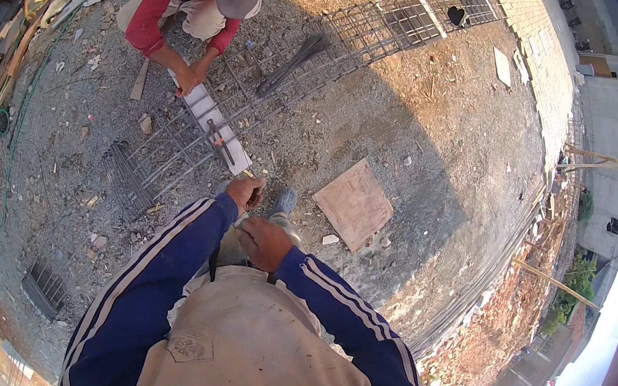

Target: The person assembles a rebar structure on the ground by positioning steel rods and securing them with thin wire using pliers.

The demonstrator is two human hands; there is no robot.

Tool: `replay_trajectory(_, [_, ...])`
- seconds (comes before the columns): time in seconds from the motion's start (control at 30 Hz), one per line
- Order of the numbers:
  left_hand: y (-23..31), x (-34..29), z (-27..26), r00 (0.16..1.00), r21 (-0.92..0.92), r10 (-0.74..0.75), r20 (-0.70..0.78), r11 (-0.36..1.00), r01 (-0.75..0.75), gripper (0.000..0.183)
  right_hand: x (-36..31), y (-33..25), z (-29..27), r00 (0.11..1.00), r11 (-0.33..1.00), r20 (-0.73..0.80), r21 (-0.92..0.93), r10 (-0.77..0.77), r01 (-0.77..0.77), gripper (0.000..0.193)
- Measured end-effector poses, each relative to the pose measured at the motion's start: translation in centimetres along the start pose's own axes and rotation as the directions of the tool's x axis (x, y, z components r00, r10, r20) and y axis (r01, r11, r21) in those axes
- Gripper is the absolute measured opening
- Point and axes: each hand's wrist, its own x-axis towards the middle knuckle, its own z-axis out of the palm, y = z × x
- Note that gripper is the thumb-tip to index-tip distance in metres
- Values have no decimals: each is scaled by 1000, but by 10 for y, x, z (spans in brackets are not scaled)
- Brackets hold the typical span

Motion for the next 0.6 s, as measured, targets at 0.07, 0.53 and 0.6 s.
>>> replay_trajectory(0.07, [1, -4, -5, 991, 14, -102, 84, 995, 101, 36, 19, -1, -44, 831, 934, -437, 249, 345, -257, 24])
replay_trajectory(0.53, [-20, -15, 27, 997, -180, -76, 31, 980, 81, 32, -26, 130, -63, 552, 713, -456, 376, 698, -592, 32])
replay_trajectory(0.6, [-7, -16, 39, 998, -248, -2, 59, 969, 16, 32, -79, 176, -32, 738, 723, -322, -191, 593, -664, 37])
